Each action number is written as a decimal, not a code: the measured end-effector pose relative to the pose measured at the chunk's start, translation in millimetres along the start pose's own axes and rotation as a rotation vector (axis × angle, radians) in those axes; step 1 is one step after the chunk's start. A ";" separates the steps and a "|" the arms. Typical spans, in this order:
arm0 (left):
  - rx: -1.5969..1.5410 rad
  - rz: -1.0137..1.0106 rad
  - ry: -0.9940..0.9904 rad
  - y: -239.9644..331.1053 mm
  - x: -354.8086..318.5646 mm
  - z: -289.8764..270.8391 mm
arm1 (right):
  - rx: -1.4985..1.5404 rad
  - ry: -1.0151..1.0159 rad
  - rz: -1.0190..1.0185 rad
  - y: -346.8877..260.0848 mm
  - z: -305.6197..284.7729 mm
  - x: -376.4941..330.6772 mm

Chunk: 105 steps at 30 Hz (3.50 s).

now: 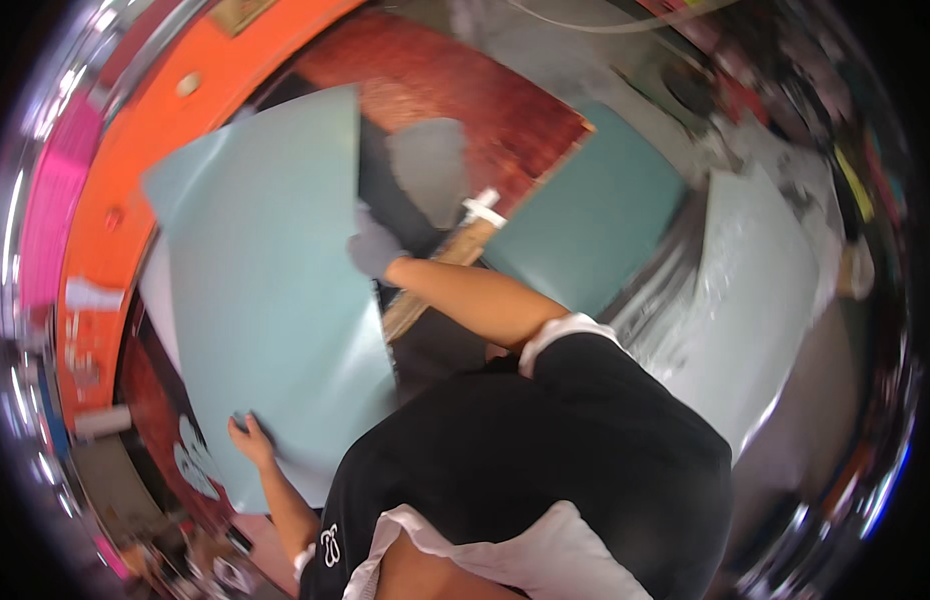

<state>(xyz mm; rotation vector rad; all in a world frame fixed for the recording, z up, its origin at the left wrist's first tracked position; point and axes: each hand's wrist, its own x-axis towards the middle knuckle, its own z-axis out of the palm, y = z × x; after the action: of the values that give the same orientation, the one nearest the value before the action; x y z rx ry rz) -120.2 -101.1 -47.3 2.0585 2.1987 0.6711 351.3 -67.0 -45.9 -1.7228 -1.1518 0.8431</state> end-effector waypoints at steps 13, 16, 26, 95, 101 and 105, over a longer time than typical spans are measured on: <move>0.212 -0.299 0.110 21.6 -74.2 -5.4 | -0.015 0.217 -0.268 -103.2 -11.4 121.3; 0.165 -0.249 0.074 33.0 -89.2 -16.5 | 0.074 0.083 -0.118 -118.8 -19.4 121.0; -0.097 -0.353 0.251 -108.0 33.2 -40.2 | 0.327 -0.044 0.028 -11.7 -46.1 29.5; -0.342 -0.089 0.080 -76.3 213.8 -19.2 | -0.916 0.128 -0.413 -81.9 26.4 210.9; -0.482 -0.361 -0.365 -120.8 71.6 -46.4 | -0.497 0.054 0.141 -22.5 -10.2 8.8; -0.510 -0.341 -0.353 -119.3 64.7 -64.4 | -0.159 0.006 0.248 -23.1 -4.6 -21.4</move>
<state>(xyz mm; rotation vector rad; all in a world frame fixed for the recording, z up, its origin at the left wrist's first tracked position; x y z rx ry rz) -260.4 -58.3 -14.2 1.3906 1.8642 0.6775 340.0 -84.0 -21.5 -2.0282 -1.0375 0.9134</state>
